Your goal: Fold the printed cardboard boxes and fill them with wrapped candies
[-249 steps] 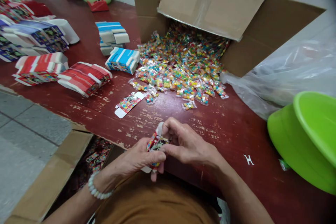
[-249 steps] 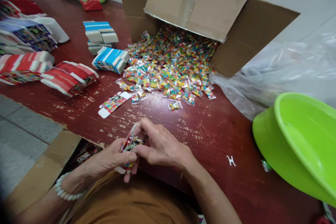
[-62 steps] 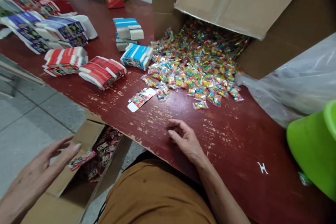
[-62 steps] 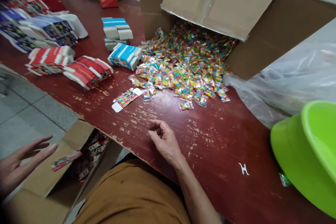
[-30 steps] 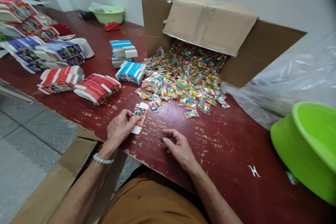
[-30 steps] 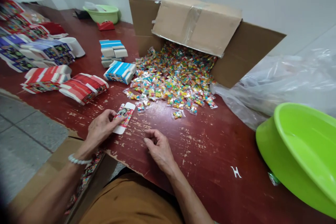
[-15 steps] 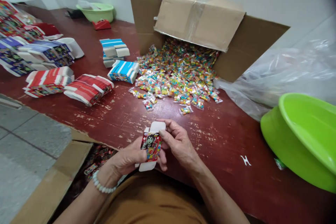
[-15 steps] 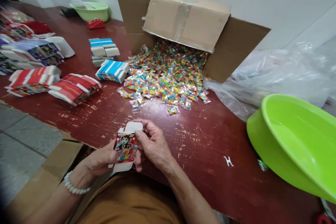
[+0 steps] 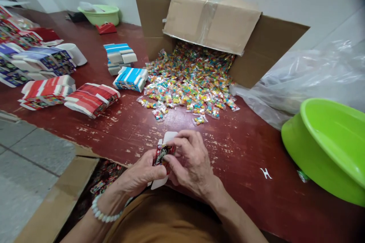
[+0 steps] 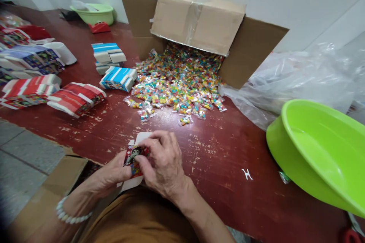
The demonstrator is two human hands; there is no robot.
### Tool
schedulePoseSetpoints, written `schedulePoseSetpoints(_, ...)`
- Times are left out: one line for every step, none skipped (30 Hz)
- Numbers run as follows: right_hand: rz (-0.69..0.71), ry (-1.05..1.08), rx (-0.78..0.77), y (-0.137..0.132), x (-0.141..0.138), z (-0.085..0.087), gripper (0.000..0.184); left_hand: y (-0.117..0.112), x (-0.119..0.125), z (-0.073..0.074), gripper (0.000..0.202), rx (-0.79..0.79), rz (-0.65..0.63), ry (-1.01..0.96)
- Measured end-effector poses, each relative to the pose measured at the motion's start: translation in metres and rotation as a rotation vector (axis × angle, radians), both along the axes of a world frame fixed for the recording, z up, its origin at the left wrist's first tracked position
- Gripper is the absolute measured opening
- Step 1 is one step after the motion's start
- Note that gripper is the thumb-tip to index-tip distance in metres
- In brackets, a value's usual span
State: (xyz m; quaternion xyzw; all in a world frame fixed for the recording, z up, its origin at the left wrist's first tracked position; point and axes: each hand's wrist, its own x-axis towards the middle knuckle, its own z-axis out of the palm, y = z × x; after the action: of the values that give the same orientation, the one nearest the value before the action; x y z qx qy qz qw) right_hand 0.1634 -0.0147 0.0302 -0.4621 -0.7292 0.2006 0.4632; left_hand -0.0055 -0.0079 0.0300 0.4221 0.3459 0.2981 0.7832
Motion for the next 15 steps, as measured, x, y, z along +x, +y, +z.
schedulePoseSetpoints(0.047,-0.061,-0.001,0.001,0.002,0.002,0.022,0.001,0.000,0.001,0.030,0.018,-0.004,0.050)
schedulePoseSetpoints(0.099,-0.095,-0.019,0.002,0.005,0.003,0.021,0.003,-0.001,0.001,0.023,0.034,-0.021,0.105)
schedulePoseSetpoints(0.151,-0.103,-0.043,0.004,0.008,0.004,0.021,0.004,-0.002,0.001,0.018,0.048,-0.050,0.153)
schedulePoseSetpoints(0.204,-0.090,-0.069,0.006,0.012,0.004,0.021,0.006,-0.003,0.001,0.016,0.057,-0.084,0.187)
schedulePoseSetpoints(0.256,-0.068,-0.098,0.008,0.016,0.004,0.020,0.007,-0.004,0.000,0.018,0.061,-0.119,0.204)
schedulePoseSetpoints(0.304,-0.045,-0.127,0.009,0.020,0.004,0.019,0.007,-0.006,-0.001,0.022,0.063,-0.147,0.208)
schedulePoseSetpoints(0.348,-0.025,-0.157,0.010,0.023,0.004,0.017,0.008,-0.007,-0.002,0.028,0.064,-0.169,0.207)
schedulePoseSetpoints(0.387,-0.014,-0.196,0.011,0.027,0.004,0.016,0.008,-0.008,-0.003,0.033,0.067,-0.183,0.212)
schedulePoseSetpoints(0.421,-0.020,-0.245,0.012,0.030,0.004,0.016,0.007,-0.009,-0.005,0.038,0.073,-0.192,0.226)
schedulePoseSetpoints(0.450,-0.046,-0.303,0.011,0.032,0.005,0.018,0.007,-0.009,-0.007,0.041,0.081,-0.203,0.246)
schedulePoseSetpoints(0.474,-0.086,-0.358,0.010,0.034,0.006,0.021,0.007,-0.009,-0.009,0.043,0.095,-0.211,0.270)
schedulePoseSetpoints(0.488,-0.138,-0.406,0.009,0.035,0.007,0.025,0.007,-0.009,-0.011,0.044,0.116,-0.216,0.297)
schedulePoseSetpoints(0.481,-0.199,-0.439,0.007,0.036,0.009,0.029,0.007,-0.008,-0.013,0.045,0.138,-0.212,0.324)
schedulePoseSetpoints(0.454,-0.262,-0.455,0.004,0.036,0.010,0.032,0.007,-0.008,-0.015,0.046,0.160,-0.197,0.348)
schedulePoseSetpoints(0.420,-0.320,-0.454,0.001,0.035,0.011,0.035,0.007,-0.007,-0.017,0.047,0.176,-0.172,0.363)
